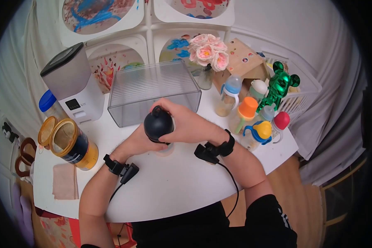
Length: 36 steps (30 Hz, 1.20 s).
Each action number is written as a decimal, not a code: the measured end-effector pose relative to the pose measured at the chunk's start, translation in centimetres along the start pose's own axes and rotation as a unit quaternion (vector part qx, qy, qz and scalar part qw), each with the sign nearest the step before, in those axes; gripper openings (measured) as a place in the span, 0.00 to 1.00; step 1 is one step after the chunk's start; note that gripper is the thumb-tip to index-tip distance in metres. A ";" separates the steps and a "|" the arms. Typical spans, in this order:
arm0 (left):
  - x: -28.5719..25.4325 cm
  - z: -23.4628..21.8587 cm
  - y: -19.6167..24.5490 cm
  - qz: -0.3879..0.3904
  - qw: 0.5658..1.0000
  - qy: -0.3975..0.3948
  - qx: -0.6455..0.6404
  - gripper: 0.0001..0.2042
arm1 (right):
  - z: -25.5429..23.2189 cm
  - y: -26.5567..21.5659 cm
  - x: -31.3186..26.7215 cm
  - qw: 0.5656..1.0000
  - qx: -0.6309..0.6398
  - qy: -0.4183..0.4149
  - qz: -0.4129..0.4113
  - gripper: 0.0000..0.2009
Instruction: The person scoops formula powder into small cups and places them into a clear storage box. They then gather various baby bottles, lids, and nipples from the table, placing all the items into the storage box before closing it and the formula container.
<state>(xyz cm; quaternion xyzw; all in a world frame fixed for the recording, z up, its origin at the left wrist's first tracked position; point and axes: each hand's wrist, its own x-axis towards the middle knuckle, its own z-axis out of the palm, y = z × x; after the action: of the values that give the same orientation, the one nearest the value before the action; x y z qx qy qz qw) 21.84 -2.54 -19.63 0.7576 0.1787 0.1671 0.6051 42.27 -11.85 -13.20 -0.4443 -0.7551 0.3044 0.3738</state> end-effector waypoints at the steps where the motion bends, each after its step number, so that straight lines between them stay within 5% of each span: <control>1: 0.0 0.0 0.0 -0.002 1.000 0.003 -0.008 0.38 | -0.1 0.3 0.1 1.000 0.008 -0.017 -0.008 0.37; 4: -0.3 0.4 0.6 -0.003 1.000 0.009 -0.029 0.37 | 0.5 0.6 -0.1 0.995 -0.062 0.017 -0.077 0.40; 7: -0.4 0.5 1.6 0.013 1.000 0.000 -0.022 0.37 | 2.2 -0.9 -0.5 0.979 -0.152 0.133 0.013 0.41; 10: -0.1 0.2 0.5 0.016 1.000 -0.008 -0.005 0.36 | 3.2 -0.6 -0.5 0.955 -0.247 0.167 0.003 0.42; 22: -0.1 0.2 0.0 -0.004 0.998 -0.008 -0.057 0.36 | 0.4 -1.6 -0.6 0.999 0.026 0.031 -0.015 0.37; 25: 0.0 0.0 0.4 -0.016 0.999 -0.016 -0.030 0.34 | -0.2 -2.1 -0.8 0.994 0.035 0.098 -0.031 0.37; 30: 0.4 0.1 -0.9 0.045 0.999 -0.004 -0.027 0.37 | -0.8 -3.2 -0.7 0.964 -0.085 0.247 0.056 0.38; 36: 0.4 -0.1 -0.7 0.051 0.999 -0.010 0.000 0.34 | -2.9 -1.0 5.7 0.927 -0.271 0.233 0.113 0.31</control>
<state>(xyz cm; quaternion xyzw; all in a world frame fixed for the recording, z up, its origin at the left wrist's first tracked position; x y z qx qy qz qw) 22.08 -2.13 -20.31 0.7673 0.1335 0.1901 0.5977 42.41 -6.73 -9.20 -0.6691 -0.6457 0.0166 0.3676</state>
